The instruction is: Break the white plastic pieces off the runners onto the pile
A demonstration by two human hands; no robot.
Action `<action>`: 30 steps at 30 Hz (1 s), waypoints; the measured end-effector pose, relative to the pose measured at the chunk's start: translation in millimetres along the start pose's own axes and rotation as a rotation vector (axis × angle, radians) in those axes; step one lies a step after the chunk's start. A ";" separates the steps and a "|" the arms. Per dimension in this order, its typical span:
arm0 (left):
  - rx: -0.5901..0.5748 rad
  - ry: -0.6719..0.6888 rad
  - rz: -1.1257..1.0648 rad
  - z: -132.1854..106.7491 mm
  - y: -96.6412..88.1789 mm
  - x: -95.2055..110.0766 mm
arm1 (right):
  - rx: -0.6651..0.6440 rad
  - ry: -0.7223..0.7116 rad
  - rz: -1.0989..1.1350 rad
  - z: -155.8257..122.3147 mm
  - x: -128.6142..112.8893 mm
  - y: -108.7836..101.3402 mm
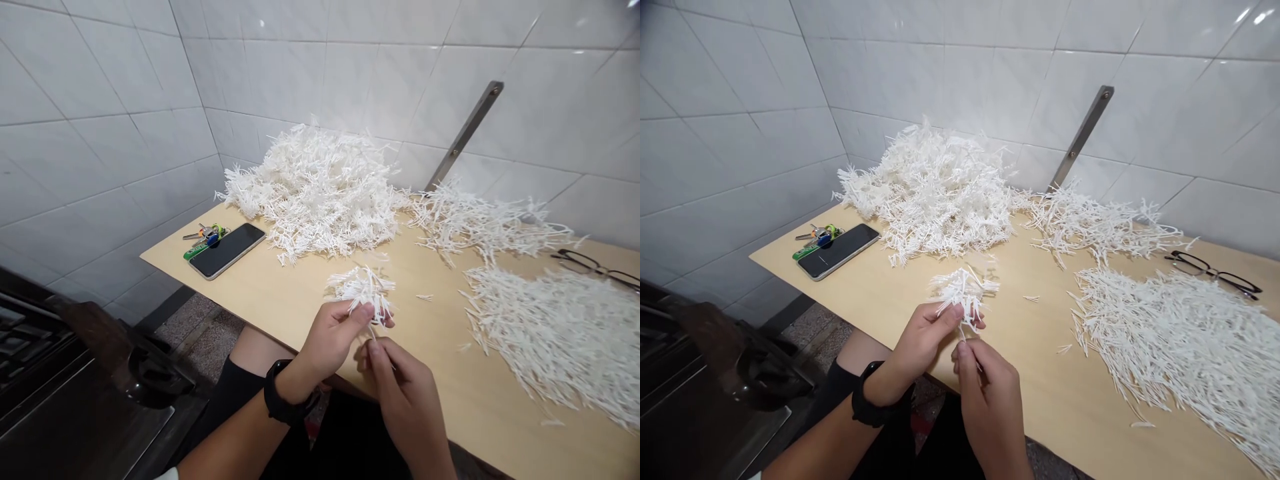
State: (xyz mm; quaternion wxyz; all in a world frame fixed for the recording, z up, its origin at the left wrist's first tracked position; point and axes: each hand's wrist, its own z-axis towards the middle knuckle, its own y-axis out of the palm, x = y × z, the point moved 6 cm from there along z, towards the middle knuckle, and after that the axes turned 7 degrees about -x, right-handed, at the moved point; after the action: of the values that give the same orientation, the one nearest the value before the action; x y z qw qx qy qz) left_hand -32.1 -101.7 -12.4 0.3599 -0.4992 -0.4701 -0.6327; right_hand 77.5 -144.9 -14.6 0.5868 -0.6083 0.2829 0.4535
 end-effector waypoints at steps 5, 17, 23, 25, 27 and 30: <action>0.084 0.047 0.081 -2.3 -4.2 4.1 | 0.072 -0.065 -0.103 -8.4 -7.3 -3.4; 0.123 0.025 0.039 -3.4 -3.6 -0.8 | 0.057 -0.165 -0.273 -8.1 -19.3 -4.4; 0.087 -0.016 0.024 -3.9 0.0 -1.4 | -0.045 -0.114 -0.212 -8.9 -6.8 -5.5; 0.096 -0.016 0.035 -4.8 0.4 -1.3 | -0.066 -0.095 -0.201 -7.1 -3.7 -6.2; 0.096 -0.031 0.040 -4.8 0.6 -2.7 | -0.068 -0.065 -0.189 -5.8 -1.9 -7.2; 0.093 -0.036 0.024 -1.3 -2.3 -5.8 | -0.025 -0.013 -0.176 -11.3 -2.3 -10.4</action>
State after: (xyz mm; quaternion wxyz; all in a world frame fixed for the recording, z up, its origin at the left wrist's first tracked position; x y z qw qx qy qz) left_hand -33.2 -102.3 -18.6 0.3819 -0.4989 -0.4994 -0.5966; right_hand 88.2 -154.7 -9.0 0.6186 -0.6350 0.2191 0.4076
